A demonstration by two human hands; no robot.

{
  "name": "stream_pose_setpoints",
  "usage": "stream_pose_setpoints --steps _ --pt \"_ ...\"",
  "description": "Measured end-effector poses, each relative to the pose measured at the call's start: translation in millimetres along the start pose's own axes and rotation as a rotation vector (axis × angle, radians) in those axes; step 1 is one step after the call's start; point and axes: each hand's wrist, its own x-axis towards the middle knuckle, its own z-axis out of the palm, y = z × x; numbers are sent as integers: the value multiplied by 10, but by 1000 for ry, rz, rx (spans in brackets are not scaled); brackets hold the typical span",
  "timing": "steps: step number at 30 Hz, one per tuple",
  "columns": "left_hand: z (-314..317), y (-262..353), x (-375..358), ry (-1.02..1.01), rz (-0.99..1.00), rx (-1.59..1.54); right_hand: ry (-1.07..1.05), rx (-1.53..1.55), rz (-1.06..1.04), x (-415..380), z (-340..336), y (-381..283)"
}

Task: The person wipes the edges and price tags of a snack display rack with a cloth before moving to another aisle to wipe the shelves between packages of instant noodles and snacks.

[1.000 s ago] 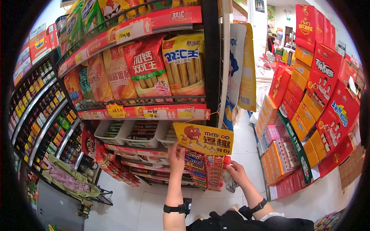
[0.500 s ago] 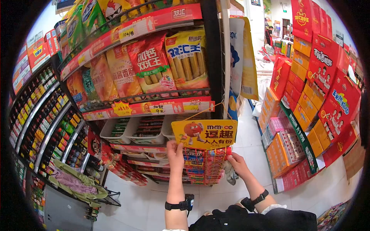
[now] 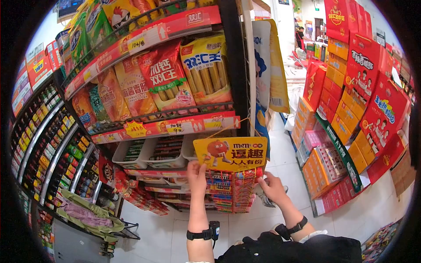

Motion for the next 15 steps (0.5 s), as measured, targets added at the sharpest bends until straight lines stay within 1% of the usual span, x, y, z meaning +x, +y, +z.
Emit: stream_pose_setpoints --steps 1,2,4,5,7,8,10,11,12,14,15 --pt "12 -25 13 3 -42 -22 87 -29 -48 10 -83 -100" --pt "27 -33 12 5 -43 -25 87 -32 -49 3 -196 -259" --pt "53 -57 -1 -17 -28 -110 236 15 -167 3 -423 -658" --pt "70 -46 -7 -18 -33 -113 236 11 -163 29 -505 -820" --pt "105 -1 -19 4 -69 -106 306 -80 -425 131 -597 -1084" --pt "109 -44 -15 2 -72 -110 307 -85 -423 214 -592 -1152" --pt "114 -154 8 -3 -59 -173 370 -274 -533 350 -561 -1272" --pt "128 -110 2 -5 -58 -176 370 -389 -494 388 -541 -1332" --pt "137 -45 -13 5 -71 -199 371 -392 -493 413 -523 -1368" --pt "115 0 -20 19 -84 -226 280 -630 -331 457 -488 -1414" --pt "77 -2 -19 -21 -84 -202 276 -635 -335 479 -473 -1406"
